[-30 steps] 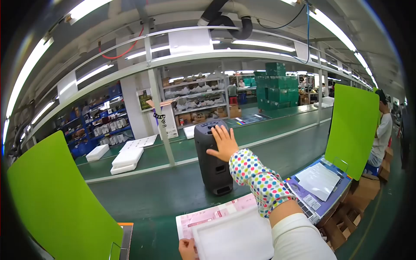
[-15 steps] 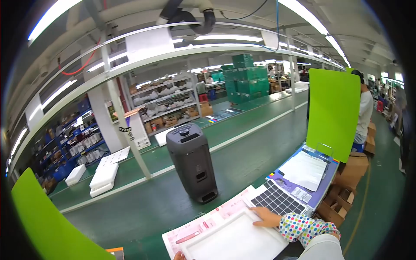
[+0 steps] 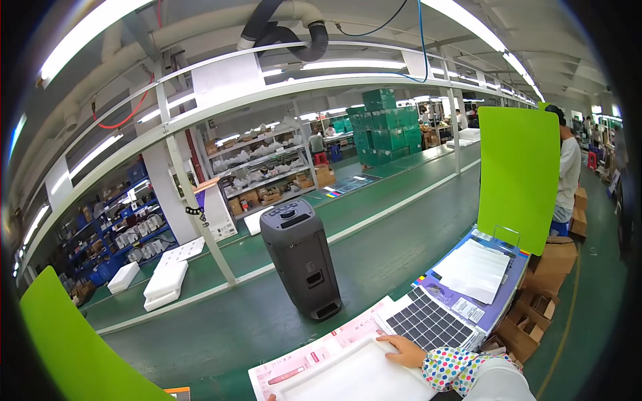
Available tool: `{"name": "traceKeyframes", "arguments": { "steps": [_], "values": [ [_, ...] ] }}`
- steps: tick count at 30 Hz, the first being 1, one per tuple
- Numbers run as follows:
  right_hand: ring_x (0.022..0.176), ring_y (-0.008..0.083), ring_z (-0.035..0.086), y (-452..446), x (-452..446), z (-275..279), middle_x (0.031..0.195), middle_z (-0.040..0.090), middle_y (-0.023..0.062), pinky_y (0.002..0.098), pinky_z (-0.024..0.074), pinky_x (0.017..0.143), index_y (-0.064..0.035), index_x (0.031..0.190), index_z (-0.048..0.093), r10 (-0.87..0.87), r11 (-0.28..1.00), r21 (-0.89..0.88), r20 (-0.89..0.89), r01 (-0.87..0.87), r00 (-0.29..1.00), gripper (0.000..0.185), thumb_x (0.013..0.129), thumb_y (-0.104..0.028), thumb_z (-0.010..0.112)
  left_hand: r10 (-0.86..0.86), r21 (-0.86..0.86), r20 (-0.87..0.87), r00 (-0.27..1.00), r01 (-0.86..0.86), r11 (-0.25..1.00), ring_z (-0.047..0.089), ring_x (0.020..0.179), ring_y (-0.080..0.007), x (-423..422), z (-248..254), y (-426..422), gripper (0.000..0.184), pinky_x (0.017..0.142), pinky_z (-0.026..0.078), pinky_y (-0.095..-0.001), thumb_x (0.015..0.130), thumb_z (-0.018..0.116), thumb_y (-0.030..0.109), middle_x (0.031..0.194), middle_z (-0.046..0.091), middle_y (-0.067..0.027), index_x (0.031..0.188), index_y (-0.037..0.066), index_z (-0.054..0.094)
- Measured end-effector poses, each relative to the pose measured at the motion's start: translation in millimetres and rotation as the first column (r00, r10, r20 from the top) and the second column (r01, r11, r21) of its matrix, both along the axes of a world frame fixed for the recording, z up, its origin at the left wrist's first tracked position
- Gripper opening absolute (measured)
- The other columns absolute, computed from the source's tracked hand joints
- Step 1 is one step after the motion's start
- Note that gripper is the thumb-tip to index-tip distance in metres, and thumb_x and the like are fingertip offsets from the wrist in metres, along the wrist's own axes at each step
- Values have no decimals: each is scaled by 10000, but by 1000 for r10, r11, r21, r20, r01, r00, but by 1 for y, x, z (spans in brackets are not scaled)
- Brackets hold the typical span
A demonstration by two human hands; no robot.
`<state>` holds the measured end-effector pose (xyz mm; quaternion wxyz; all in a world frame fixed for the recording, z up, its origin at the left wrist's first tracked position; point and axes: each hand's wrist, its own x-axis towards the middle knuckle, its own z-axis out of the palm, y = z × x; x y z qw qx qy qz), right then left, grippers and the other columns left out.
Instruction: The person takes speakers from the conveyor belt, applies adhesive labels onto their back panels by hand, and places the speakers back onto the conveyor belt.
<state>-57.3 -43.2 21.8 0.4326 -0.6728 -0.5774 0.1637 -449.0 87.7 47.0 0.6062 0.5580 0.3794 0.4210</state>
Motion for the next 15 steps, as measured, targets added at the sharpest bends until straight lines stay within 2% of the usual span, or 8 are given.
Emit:
{"name": "traceKeyframes", "arguments": {
  "steps": [3,6,8,11,14,15],
  "values": [
    [1333,355,456,-3,-2,6,1437,496,208,421,325,1142,-60,1394,524,-11,1000,-21,-65,10,998,559,852,-153,627,10,9,-72,997,-10,1000,498,1311,-290,-1,5,-2,645,1128,366,-386,846,554,-101,1417,501,-226,1464,-75,369],
    [1314,356,471,-2,-1,3,1411,519,206,421,340,1129,-63,1379,541,-11,1000,16,-103,12,995,545,850,-155,632,23,70,-6,1000,-22,997,535,1245,-256,-3,-16,5,628,1081,406,-360,849,588,-70,1370,540,-198,1451,-58,410],
    [1305,356,479,-4,-4,8,1394,532,206,419,348,1122,-60,1368,553,-25,1000,-1,-109,25,994,534,848,-153,633,21,95,-76,997,-14,995,549,1207,-238,-7,-22,8,620,1052,423,-345,850,602,-57,1351,552,-183,1444,-53,426],
    [1147,279,541,-4,-1,5,1342,555,175,356,425,985,-70,1387,553,-27,1000,0,-84,27,996,546,858,-153,662,30,119,-114,993,-16,993,560,1163,-219,-8,-21,9,600,1019,438,-330,851,616,-43,1326,565,-167,1428,-50,453],
    [1150,281,542,-4,-3,4,1327,559,171,355,425,986,-73,1387,554,-39,999,20,-69,40,997,544,860,-153,660,42,121,-74,996,-32,992,559,1167,-216,-6,-21,8,565,1019,440,-329,855,616,-40,1333,562,-168,1403,-51,480],
    [1182,306,536,-6,-4,7,1330,565,183,376,410,1021,-69,1372,564,-48,999,4,-88,49,995,536,852,-155,660,46,120,-53,998,-39,992,558,1175,-217,-5,-23,7,553,1023,439,-330,856,614,-40,1340,559,-171,1394,-52,489]
  ]
}}
